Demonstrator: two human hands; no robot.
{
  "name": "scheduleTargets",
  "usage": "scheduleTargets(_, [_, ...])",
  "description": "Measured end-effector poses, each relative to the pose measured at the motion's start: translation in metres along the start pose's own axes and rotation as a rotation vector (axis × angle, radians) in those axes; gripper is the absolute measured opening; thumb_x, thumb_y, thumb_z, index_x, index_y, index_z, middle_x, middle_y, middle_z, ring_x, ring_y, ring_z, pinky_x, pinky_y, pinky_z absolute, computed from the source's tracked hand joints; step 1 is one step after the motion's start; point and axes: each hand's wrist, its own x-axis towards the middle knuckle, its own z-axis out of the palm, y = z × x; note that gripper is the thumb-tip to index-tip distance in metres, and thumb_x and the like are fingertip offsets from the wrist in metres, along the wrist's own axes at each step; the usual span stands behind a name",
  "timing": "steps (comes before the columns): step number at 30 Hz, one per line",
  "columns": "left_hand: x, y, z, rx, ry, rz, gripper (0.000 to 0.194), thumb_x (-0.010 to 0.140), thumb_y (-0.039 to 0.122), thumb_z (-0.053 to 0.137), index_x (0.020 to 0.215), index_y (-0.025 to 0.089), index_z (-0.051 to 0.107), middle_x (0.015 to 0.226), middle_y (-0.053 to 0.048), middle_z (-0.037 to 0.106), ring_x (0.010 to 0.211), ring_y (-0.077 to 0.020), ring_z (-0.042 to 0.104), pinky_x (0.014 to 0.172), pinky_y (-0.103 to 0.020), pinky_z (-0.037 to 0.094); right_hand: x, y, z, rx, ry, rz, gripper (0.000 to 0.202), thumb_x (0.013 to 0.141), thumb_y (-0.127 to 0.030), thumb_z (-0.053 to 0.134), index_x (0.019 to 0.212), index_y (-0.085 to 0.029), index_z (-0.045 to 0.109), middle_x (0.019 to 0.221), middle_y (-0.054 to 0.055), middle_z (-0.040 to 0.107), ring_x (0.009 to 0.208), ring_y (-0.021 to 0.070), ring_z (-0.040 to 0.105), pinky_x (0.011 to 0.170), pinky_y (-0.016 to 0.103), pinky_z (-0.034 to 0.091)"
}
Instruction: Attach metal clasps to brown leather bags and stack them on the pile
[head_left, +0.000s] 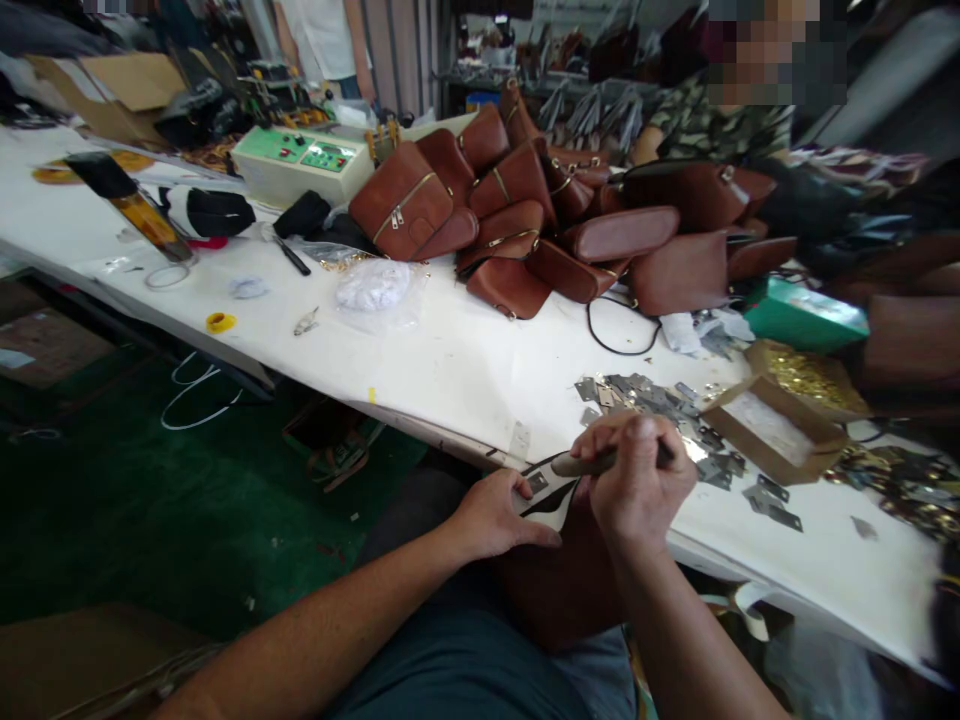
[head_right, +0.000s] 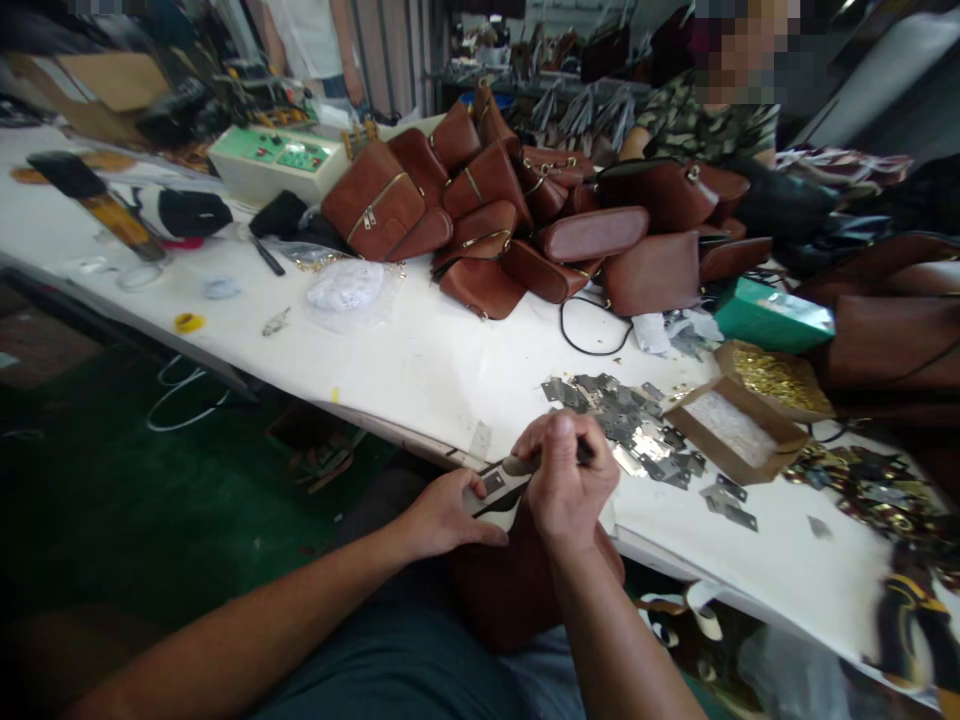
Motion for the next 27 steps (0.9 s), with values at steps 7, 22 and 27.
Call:
scheduleTargets(7, [-0.019, 0.030, -0.044, 0.300, -0.015, 0.228, 0.049, 0.069, 0.051, 0.085, 0.101, 0.022, 0.061, 0.096, 0.000, 0.068, 0.084, -0.0201, 0.058, 0.076, -0.029, 0.038, 0.068, 0.031, -0.007, -0.716, -0.128, 0.062, 0.037, 0.100, -0.052, 0.057, 0.087, -0.018, 0.066, 0.082, 0.004, 0.065, 0.077, 0.0184, 0.059, 0.075, 0.031, 0.045])
scheduleTargets(22, [0.000, 0.069, -0.072, 0.795, -0.481, 0.377, 0.033, 0.070, 0.037, 0.080, 0.095, 0.025, 0.061, 0.099, 0.003, 0.065, 0.092, -0.0209, 0.057, 0.079, -0.027, 0.036, -0.133, 0.018, -0.254, -0.694, 0.543, 0.625, 0.054, 0.086, -0.060, 0.066, 0.111, -0.014, 0.073, 0.103, 0.014, 0.074, 0.100, 0.0306, 0.066, 0.091, 0.043, 0.050])
scheduleTargets(27, [0.000, 0.079, -0.058, 0.768, -0.556, 0.406, 0.039, 0.066, 0.040, 0.084, 0.094, 0.024, 0.061, 0.099, 0.004, 0.064, 0.093, -0.0205, 0.056, 0.079, -0.028, 0.036, -0.126, 0.046, -0.275, -0.544, 0.479, 0.705, 0.058, 0.075, -0.066, 0.071, 0.101, -0.014, 0.071, 0.091, 0.011, 0.075, 0.082, 0.0256, 0.068, 0.070, 0.033, 0.051])
